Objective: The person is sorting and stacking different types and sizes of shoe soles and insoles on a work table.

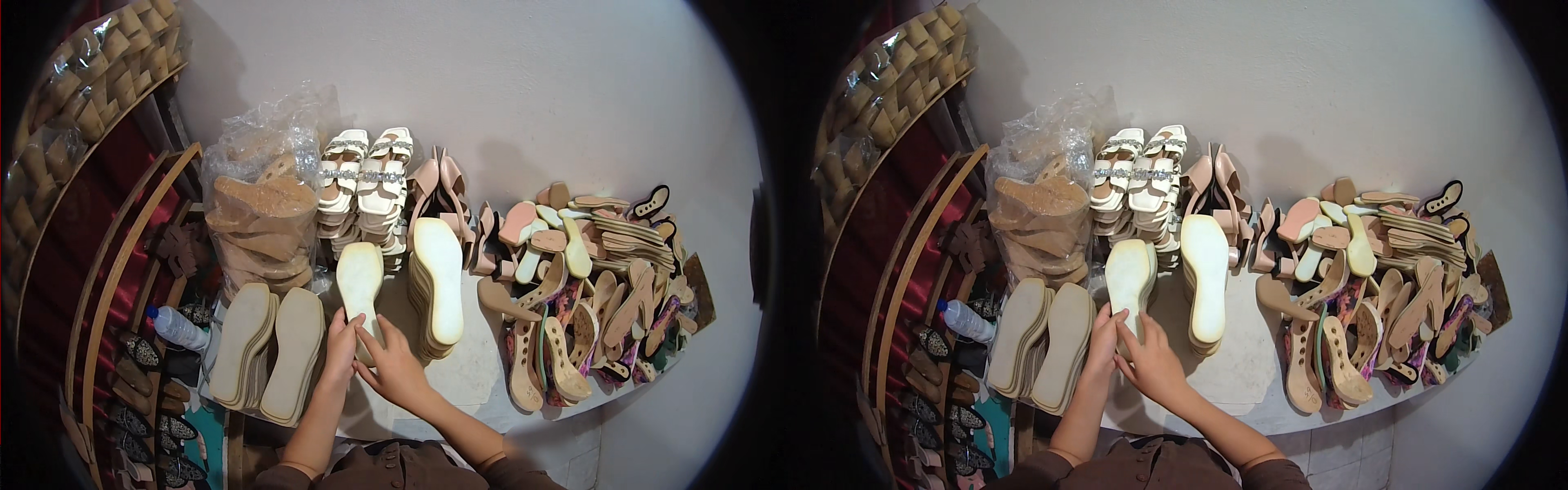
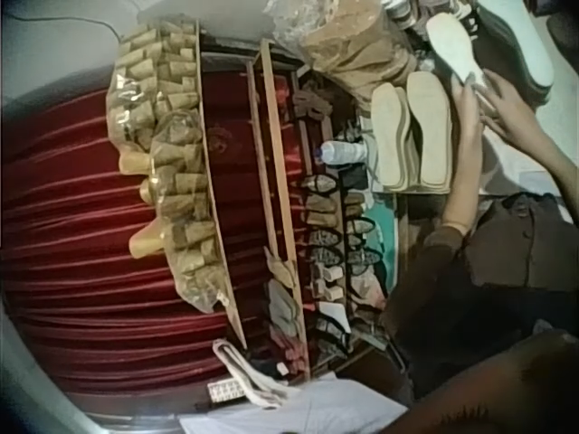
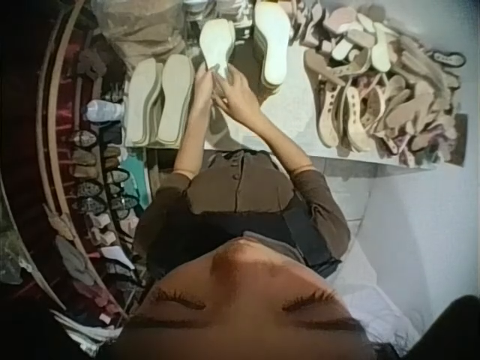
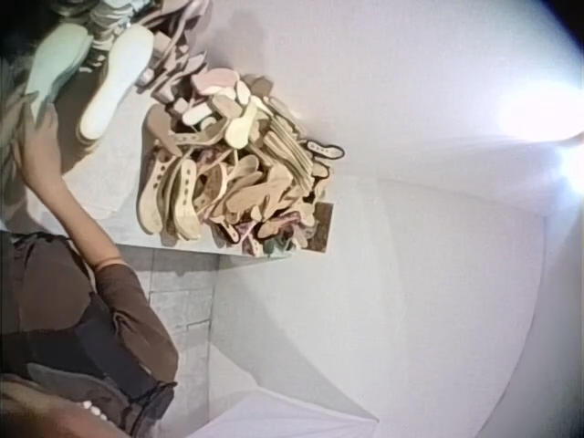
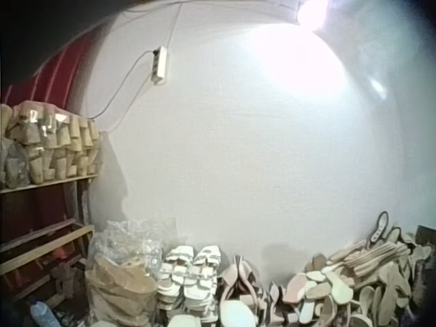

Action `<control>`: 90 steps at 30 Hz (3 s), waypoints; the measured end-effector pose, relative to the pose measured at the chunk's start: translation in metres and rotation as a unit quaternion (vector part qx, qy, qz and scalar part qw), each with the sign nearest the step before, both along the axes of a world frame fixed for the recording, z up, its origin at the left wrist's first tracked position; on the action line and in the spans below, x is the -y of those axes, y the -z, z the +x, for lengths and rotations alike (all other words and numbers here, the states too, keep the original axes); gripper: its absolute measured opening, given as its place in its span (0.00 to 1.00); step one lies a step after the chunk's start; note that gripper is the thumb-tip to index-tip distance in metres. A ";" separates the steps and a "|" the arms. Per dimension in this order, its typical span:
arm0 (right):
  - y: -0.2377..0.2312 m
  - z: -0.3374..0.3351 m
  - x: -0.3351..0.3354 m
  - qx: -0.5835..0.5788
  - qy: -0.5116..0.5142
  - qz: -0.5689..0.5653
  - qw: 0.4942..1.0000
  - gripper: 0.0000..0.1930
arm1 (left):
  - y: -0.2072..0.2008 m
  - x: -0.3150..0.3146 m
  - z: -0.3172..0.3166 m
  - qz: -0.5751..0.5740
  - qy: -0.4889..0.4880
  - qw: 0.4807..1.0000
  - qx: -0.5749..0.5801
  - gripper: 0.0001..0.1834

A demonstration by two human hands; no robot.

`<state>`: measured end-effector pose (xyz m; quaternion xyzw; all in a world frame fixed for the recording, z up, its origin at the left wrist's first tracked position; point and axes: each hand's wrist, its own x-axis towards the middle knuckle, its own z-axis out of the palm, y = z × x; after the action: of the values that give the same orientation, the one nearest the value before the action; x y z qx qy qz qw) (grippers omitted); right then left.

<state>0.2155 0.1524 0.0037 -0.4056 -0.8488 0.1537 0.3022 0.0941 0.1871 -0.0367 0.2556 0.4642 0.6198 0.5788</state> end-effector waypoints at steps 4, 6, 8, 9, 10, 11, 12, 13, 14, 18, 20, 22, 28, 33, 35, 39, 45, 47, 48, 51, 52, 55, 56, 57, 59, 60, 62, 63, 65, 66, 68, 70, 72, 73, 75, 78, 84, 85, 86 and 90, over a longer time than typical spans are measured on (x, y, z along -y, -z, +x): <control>0.027 -0.010 -0.001 -0.058 0.017 -0.007 0.998 0.24 | 0.003 -0.001 -0.003 0.007 0.010 0.999 0.038 0.17; 0.035 -0.014 -0.002 -0.069 0.034 0.036 0.996 0.22 | 0.001 0.000 -0.001 0.026 0.022 0.999 0.032 0.18; 0.037 -0.017 -0.002 -0.053 0.069 0.051 0.995 0.21 | -0.001 0.001 0.002 0.044 0.033 0.998 0.027 0.19; 0.039 -0.019 -0.002 -0.054 0.069 0.051 0.995 0.21 | 0.000 0.002 0.003 0.056 0.024 0.998 0.010 0.19; 0.041 -0.021 -0.002 -0.058 0.076 0.046 0.994 0.21 | 0.000 0.003 0.004 0.068 0.016 0.998 -0.007 0.20; 0.043 -0.022 -0.002 -0.063 0.084 0.041 0.994 0.21 | 0.001 0.004 0.005 0.068 0.016 0.998 -0.008 0.20; 0.044 -0.022 -0.003 -0.064 0.084 0.041 0.994 0.21 | 0.002 0.005 0.006 0.055 0.018 0.998 0.001 0.21; 0.045 -0.023 -0.003 -0.060 0.095 0.044 0.993 0.21 | 0.000 0.005 0.006 0.043 0.020 0.999 0.010 0.23; 0.046 -0.024 -0.003 -0.057 0.105 0.047 0.992 0.21 | -0.002 0.006 0.006 0.043 0.021 0.999 0.009 0.23; 0.051 -0.029 -0.003 -0.074 0.099 0.042 0.991 0.21 | -0.005 0.008 0.004 0.025 -0.003 0.999 -0.022 0.29; 0.055 -0.030 -0.004 -0.074 0.104 0.044 0.991 0.22 | -0.003 0.009 0.002 0.022 -0.010 0.999 -0.041 0.31; 0.059 -0.031 -0.006 -0.073 0.100 0.044 0.991 0.22 | -0.003 0.010 0.004 0.027 -0.042 0.992 -0.115 0.32; 0.081 -0.030 -0.015 -0.039 0.095 0.071 0.992 0.24 | 0.023 0.011 -0.008 -0.011 -0.008 0.975 -0.224 0.33; 0.080 -0.027 -0.020 -0.039 0.090 0.083 0.992 0.24 | 0.018 0.016 -0.003 -0.013 0.019 0.985 -0.172 0.31; 0.077 -0.026 -0.021 -0.044 0.070 0.063 0.995 0.26 | 0.012 0.019 -0.003 -0.022 0.025 0.985 -0.168 0.30; 0.079 -0.021 -0.018 -0.042 0.049 0.045 0.997 0.26 | 0.015 0.021 -0.007 -0.035 -0.006 0.981 -0.192 0.29; 0.137 -0.010 -0.045 -0.475 0.133 -0.410 0.767 0.34 | 0.049 0.028 0.013 0.015 -0.065 0.995 -0.077 0.37; 0.145 -0.014 -0.048 -0.475 0.116 -0.429 0.760 0.33 | 0.085 0.029 0.007 0.009 -0.086 0.994 -0.071 0.37; 0.150 -0.016 -0.050 -0.472 0.099 -0.446 0.754 0.33 | 0.111 0.027 0.001 0.004 -0.108 0.992 -0.063 0.37; 0.163 -0.021 -0.054 -0.548 0.055 -0.479 0.684 0.35 | 0.122 0.022 0.005 -0.014 -0.092 0.995 -0.040 0.37; 0.174 -0.018 -0.060 -0.549 0.063 -0.479 0.682 0.35 | 0.115 0.019 0.014 -0.045 -0.096 0.993 -0.044 0.37; 0.182 -0.020 -0.067 -0.529 0.024 -0.440 0.725 0.34 | 0.112 0.013 0.017 -0.071 -0.088 0.994 0.009 0.36; 0.154 -0.029 -0.058 -0.509 0.044 -0.475 0.716 0.33 | 0.116 0.014 0.009 -0.076 -0.100 0.992 0.009 0.36; 0.138 -0.032 -0.054 -0.491 0.071 -0.502 0.708 0.33 | 0.119 0.012 0.006 -0.084 -0.096 0.992 0.025 0.35; 0.154 -0.032 -0.058 -0.476 0.038 -0.475 0.739 0.32 | 0.135 0.008 0.004 -0.093 -0.084 0.991 0.042 0.35; 0.163 -0.032 -0.059 -0.459 -0.003 -0.447 0.768 0.32 | 0.150 0.006 -0.001 -0.099 -0.062 0.993 0.024 0.35; 0.163 -0.032 -0.058 -0.456 -0.004 -0.457 0.763 0.33 | 0.154 0.008 -0.004 -0.112 -0.041 0.993 0.007 0.35; 0.163 -0.031 -0.057 -0.456 -0.009 -0.460 0.762 0.33 | 0.156 0.008 -0.004 -0.113 -0.030 0.993 0.016 0.35; 0.167 -0.026 -0.056 -0.456 -0.011 -0.463 0.760 0.33 | 0.149 0.013 0.002 -0.115 -0.016 0.993 0.026 0.35; 0.169 -0.024 -0.053 -0.441 -0.009 -0.460 0.771 0.32 | 0.145 0.017 0.006 -0.105 -0.026 0.994 0.025 0.35; 0.170 -0.024 -0.046 -0.425 -0.010 -0.458 0.781 0.32 | 0.144 0.023 0.007 -0.093 -0.039 0.995 0.023 0.35; 0.168 -0.028 -0.037 -0.443 -0.005 -0.468 0.765 0.31 | 0.146 0.033 0.006 -0.081 -0.053 0.995 0.007 0.35; 0.165 -0.032 -0.031 -0.450 -0.018 -0.466 0.762 0.31 | 0.148 0.038 0.003 -0.080 -0.057 0.995 0.010 0.35; 0.163 -0.032 -0.029 -0.459 -0.030 -0.461 0.759 0.31 | 0.148 0.040 0.002 -0.077 -0.057 0.995 0.012 0.34; 0.160 -0.034 -0.024 -0.457 -0.034 -0.470 0.754 0.31 | 0.148 0.044 -0.001 -0.097 -0.053 0.994 0.018 0.36; 0.163 -0.033 -0.019 -0.452 -0.037 -0.478 0.752 0.31 | 0.143 0.048 0.000 -0.111 -0.051 0.992 0.027 0.37; 0.170 -0.033 -0.018 -0.447 -0.055 -0.481 0.752 0.30 | 0.157 0.055 -0.003 -0.120 -0.055 0.991 0.022 0.36; 0.168 -0.034 -0.016 -0.445 -0.063 -0.481 0.753 0.30 | 0.157 0.058 -0.004 -0.100 -0.054 0.993 0.020 0.36; 0.166 -0.036 -0.014 -0.444 -0.066 -0.483 0.752 0.30 | 0.164 0.061 -0.006 -0.101 -0.058 0.993 0.019 0.36; 0.168 -0.040 -0.012 -0.424 -0.054 -0.490 0.760 0.30 | 0.183 0.070 -0.010 -0.078 -0.077 0.993 -0.035 0.32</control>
<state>0.1751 0.1640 -0.1644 -0.3455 -0.4632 0.7211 0.3823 0.0845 0.1169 -0.2199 0.1944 0.5497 0.6152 0.5306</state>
